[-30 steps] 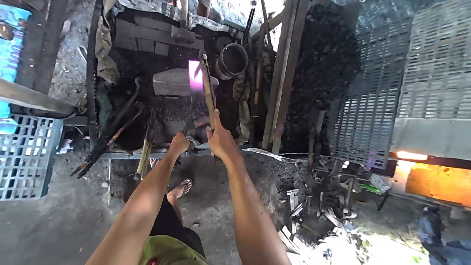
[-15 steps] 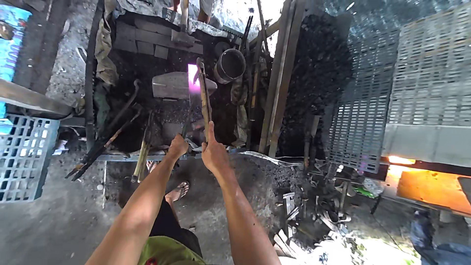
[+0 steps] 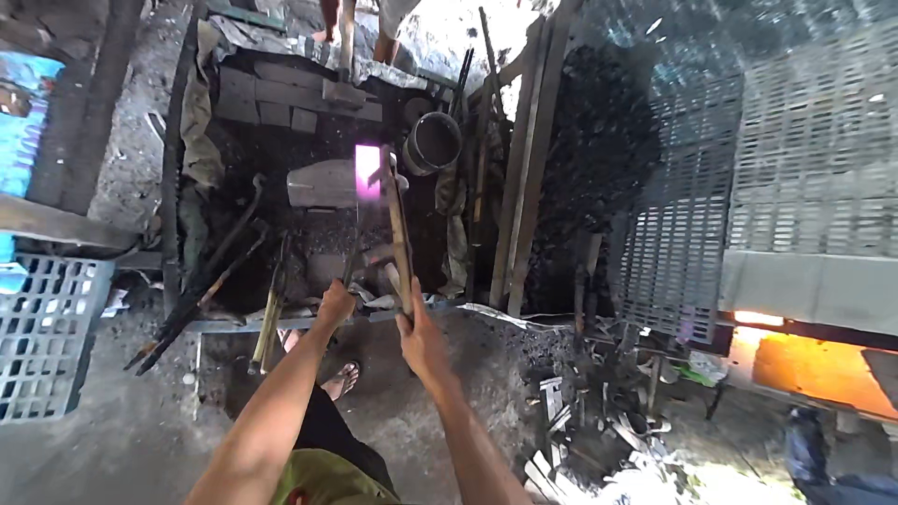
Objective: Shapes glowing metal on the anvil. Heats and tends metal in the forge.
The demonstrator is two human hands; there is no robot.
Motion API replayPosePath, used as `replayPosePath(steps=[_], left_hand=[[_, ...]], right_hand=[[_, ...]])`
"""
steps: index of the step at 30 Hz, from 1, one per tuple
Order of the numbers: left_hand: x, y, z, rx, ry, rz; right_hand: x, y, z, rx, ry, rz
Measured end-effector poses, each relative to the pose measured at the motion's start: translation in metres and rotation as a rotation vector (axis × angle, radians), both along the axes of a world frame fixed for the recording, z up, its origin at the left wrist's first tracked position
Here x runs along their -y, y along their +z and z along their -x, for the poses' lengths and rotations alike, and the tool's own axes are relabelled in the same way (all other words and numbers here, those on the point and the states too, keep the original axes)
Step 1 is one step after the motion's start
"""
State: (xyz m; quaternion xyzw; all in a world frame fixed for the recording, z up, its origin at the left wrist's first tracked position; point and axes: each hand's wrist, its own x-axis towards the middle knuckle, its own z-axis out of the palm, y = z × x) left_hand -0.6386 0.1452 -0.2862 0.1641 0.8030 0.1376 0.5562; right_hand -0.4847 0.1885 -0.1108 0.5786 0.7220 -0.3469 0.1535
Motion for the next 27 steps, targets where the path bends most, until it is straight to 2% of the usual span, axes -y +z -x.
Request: replayPosePath(steps=[3, 7, 11, 16, 19, 21, 24, 27], left_hand=[[0.001, -0.002, 0.0, -0.006, -0.01, 0.01], [-0.007, 0.002, 0.007, -0.045, -0.012, 0.025], [-0.022, 0.002, 0.018, -0.095, -0.011, 0.054], [-0.037, 0.001, 0.012, -0.157, -0.034, 0.074], [-0.044, 0.002, -0.006, -0.186, 0.06, 0.086], [-0.052, 0.005, -0.025, -0.223, 0.142, 0.132], [-0.059, 0.001, -0.046, -0.286, 0.2, 0.177], [-0.061, -0.009, -0.053, -0.235, 0.223, 0.115]], right_hand=[[-0.006, 0.03, -0.044, -0.016, -0.074, -0.034], [-0.069, 0.04, -0.088, -0.025, -0.072, -0.164], [-0.166, 0.01, -0.09, -0.019, -0.071, -0.17], [-0.273, -0.07, -0.073, 0.012, -0.002, -0.11], [-0.308, -0.113, -0.073, 0.021, 0.043, -0.004], [-0.319, -0.128, -0.083, 0.013, 0.049, 0.028], [-0.317, -0.126, -0.109, 0.01, 0.016, -0.031], [-0.328, -0.119, -0.126, 0.096, -0.022, -0.138]])
